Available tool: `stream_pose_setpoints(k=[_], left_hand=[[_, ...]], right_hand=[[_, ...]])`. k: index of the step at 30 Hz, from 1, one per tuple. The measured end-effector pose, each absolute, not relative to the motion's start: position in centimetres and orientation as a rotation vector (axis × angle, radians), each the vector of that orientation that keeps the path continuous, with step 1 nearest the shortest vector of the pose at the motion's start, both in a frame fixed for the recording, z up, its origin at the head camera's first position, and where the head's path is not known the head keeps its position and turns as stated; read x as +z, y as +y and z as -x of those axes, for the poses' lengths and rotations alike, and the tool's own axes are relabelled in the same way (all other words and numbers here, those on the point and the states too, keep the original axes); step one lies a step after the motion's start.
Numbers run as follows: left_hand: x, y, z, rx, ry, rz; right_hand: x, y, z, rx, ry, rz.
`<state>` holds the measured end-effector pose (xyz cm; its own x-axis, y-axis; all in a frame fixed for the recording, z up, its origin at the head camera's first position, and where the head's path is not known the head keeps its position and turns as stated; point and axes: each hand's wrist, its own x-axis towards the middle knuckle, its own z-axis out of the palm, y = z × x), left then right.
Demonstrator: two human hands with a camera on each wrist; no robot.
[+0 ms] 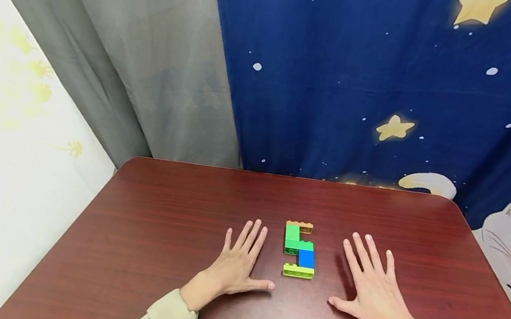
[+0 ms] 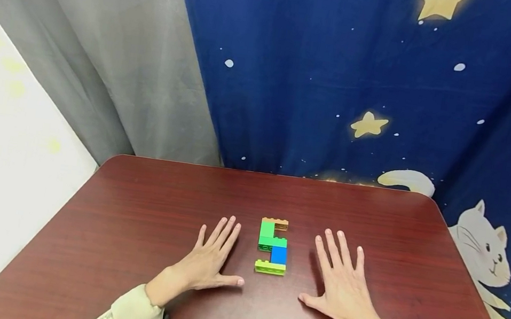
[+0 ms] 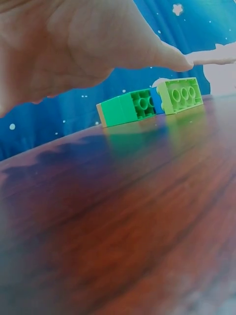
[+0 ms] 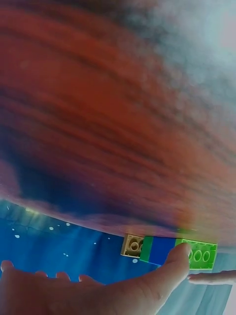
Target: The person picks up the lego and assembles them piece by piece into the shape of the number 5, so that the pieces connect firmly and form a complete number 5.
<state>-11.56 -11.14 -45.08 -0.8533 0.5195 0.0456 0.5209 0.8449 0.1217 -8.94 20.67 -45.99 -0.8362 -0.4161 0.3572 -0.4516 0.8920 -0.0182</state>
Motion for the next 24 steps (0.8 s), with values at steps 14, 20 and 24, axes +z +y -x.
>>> stream_pose_setpoints(k=[14, 20, 24], left_hand=[[-44.4, -12.6, 10.5, -0.356, -3.107, 0.827], [-44.5, -13.0, 10.4, -0.386, -3.102, 0.834], [-44.7, -13.1, 10.4, -0.4, -3.089, 0.835]], right_hand=[[-46.0, 20.6, 8.6, 0.216, -2.767, -0.614], [-45.9, 20.3, 8.7, 0.238, -2.792, -0.604], [-45.9, 20.3, 8.8, 0.236, -2.8, -0.602]])
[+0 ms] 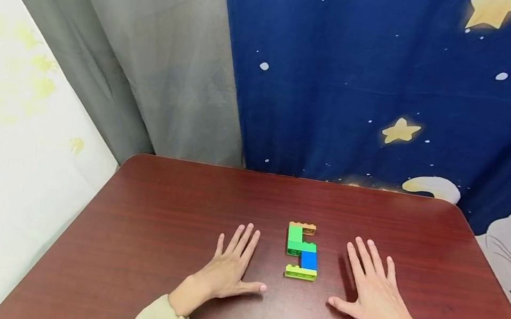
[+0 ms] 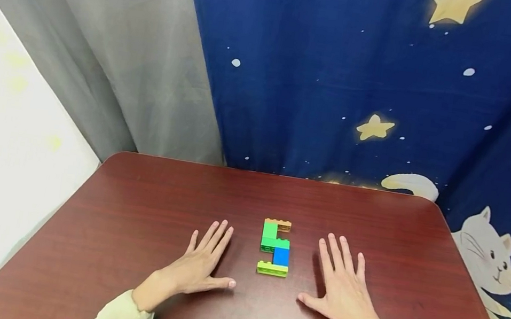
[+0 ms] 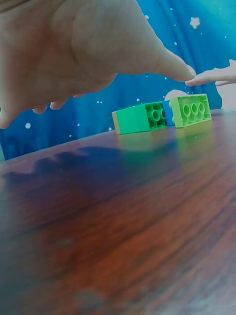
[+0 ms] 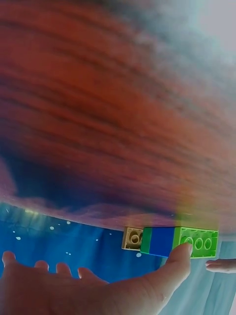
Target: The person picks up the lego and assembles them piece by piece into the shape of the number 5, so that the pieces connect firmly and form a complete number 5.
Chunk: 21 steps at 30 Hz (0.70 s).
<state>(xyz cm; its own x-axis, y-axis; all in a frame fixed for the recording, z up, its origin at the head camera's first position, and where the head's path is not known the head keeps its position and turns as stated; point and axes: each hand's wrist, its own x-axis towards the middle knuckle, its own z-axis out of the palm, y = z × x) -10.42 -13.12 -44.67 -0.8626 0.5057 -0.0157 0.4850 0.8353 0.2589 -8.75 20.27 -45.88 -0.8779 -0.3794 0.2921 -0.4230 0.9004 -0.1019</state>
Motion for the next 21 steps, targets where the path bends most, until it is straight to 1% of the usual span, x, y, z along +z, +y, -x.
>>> stream_pose_setpoints(k=[10, 21], left_hand=[[-44.7, -12.72, 10.81, 0.396, 2.899, -0.789], [-44.71, -13.05, 10.45, 0.422, 2.888, -0.804]], right_hand=[[-45.85, 20.32, 8.91, 0.251, -2.802, -0.6], [-45.76, 20.4, 8.19, 0.269, -2.84, -0.569]])
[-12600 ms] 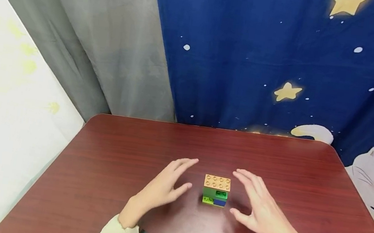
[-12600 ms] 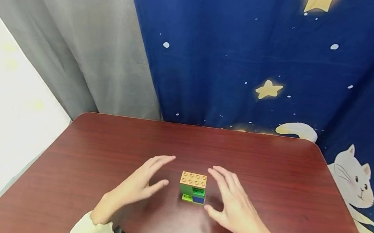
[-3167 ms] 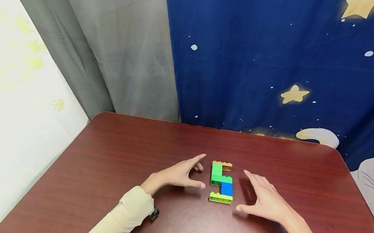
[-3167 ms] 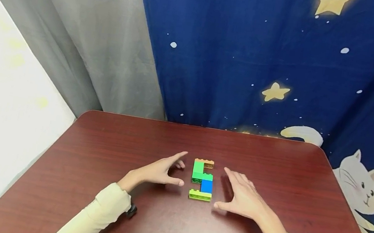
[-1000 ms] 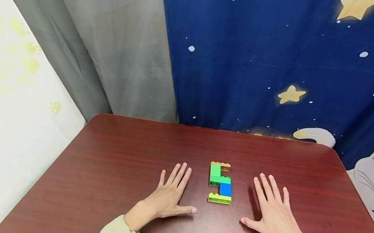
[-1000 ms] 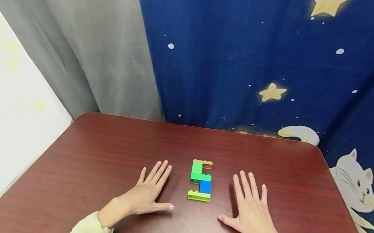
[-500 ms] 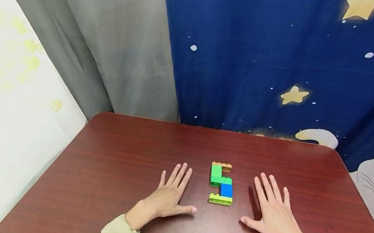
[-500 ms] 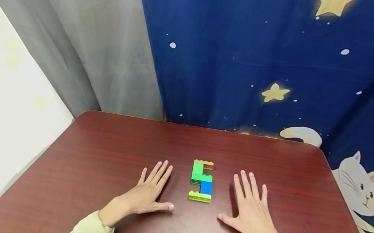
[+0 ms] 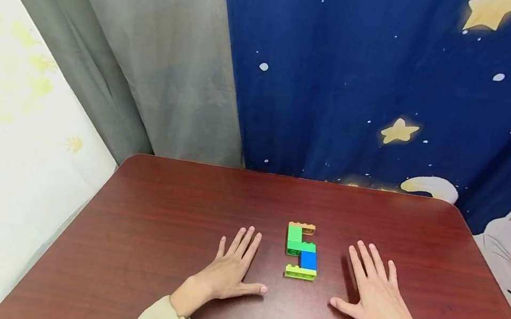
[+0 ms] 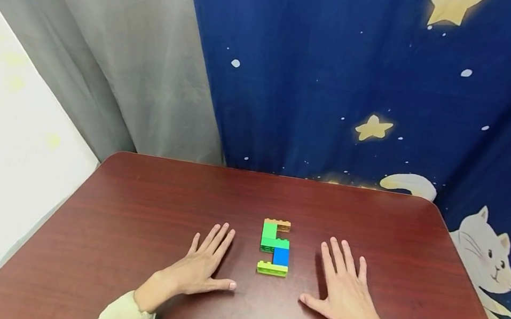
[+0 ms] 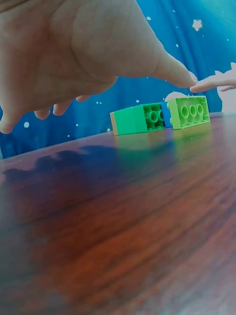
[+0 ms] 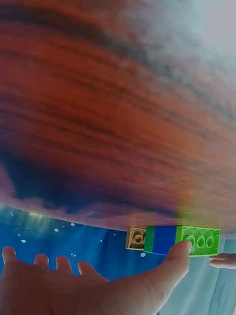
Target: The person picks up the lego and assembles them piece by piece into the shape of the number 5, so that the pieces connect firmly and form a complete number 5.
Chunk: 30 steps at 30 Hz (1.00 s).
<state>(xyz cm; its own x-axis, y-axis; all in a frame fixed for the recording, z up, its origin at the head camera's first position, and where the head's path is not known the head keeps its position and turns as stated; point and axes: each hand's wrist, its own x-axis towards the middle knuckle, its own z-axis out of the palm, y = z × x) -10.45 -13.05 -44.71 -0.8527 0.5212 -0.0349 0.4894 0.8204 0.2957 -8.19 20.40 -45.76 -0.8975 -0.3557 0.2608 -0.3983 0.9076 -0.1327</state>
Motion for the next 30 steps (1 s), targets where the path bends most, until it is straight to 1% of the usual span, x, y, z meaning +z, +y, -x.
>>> stream_pose_setpoints(k=[30], left_hand=[[-44.38, -13.24, 10.38, 0.459, 2.851, -0.759]], right_hand=[[-45.4, 21.12, 7.98, 0.351, -2.94, -0.504]])
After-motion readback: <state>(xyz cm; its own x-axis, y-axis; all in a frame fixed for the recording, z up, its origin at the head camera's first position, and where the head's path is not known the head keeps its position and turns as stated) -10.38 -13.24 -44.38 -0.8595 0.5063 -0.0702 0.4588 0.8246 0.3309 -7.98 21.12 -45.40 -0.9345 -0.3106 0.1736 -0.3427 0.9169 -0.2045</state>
